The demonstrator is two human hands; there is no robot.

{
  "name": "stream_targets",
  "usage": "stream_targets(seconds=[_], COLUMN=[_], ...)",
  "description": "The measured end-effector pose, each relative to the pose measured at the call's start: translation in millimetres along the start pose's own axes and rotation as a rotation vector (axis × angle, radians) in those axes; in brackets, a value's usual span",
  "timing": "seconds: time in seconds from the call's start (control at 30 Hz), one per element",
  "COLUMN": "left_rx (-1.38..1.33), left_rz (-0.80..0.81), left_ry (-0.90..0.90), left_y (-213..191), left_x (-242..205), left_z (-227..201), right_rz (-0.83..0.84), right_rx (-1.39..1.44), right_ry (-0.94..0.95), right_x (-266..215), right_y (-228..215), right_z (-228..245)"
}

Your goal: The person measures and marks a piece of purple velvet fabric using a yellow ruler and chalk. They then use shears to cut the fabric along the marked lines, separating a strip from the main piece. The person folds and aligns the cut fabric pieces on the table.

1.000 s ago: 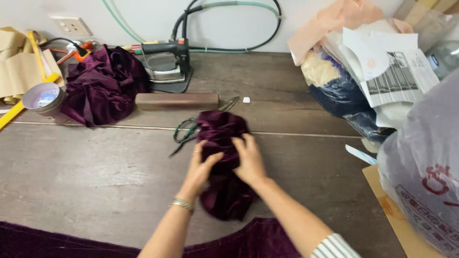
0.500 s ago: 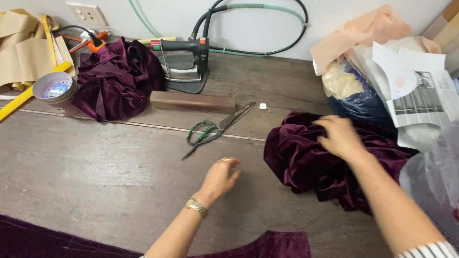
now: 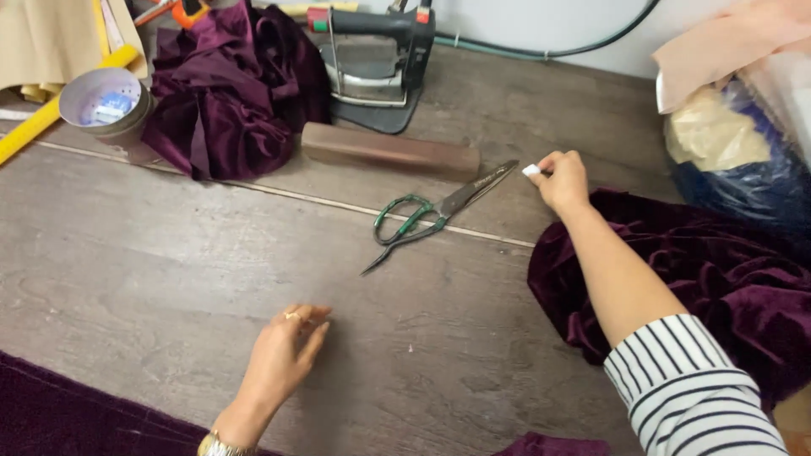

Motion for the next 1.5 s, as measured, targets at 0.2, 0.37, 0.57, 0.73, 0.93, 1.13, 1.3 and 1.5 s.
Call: stream_targets(seconds=[0.2, 0.37, 0.57, 0.73, 0.93, 1.13, 1.3, 1.5], left_rx=[0.021, 0.038, 0.021, 0.022, 0.004, -0.060, -0.040, 0.044], left_rz=[0.021, 0.077, 0.065, -0.143, -0.251, -0.336, -0.353, -0.343], left_ry=[0.172, 0.223, 0.404, 0.288, -0.083, -0.270, -0.315, -0.318], left_y=[15, 15, 6, -45, -135, -159, -201, -268], left_x=[47, 77, 84, 64, -57, -140, -144, -85], left_z=[-25, -54, -36, 52, 80, 113, 126, 211], right_rz=[0.019, 0.002, 0.119, 0.259, 0.316, 0.392, 0.427, 0.358], right_rx=[0.305, 0.658, 0.955, 0.915, 0.921, 0.956, 0.942, 0.899], right_ry=[0.238, 0.184, 0.296, 0.318, 0.301, 0.253, 0.212, 0.324], right_x=[-28, -88, -190, -252, -290, -299, -304, -319], right_y=[-21, -14, -35, -43, -22, -1, 16, 33], right_z=[10, 22, 55, 58, 23, 37, 64, 99])
Point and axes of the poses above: each hand's wrist, its own x-axis towards the middle knuckle, its own y-axis out of the palm, z = x × y, the point moved 7 cm from there along x, towards the middle knuckle
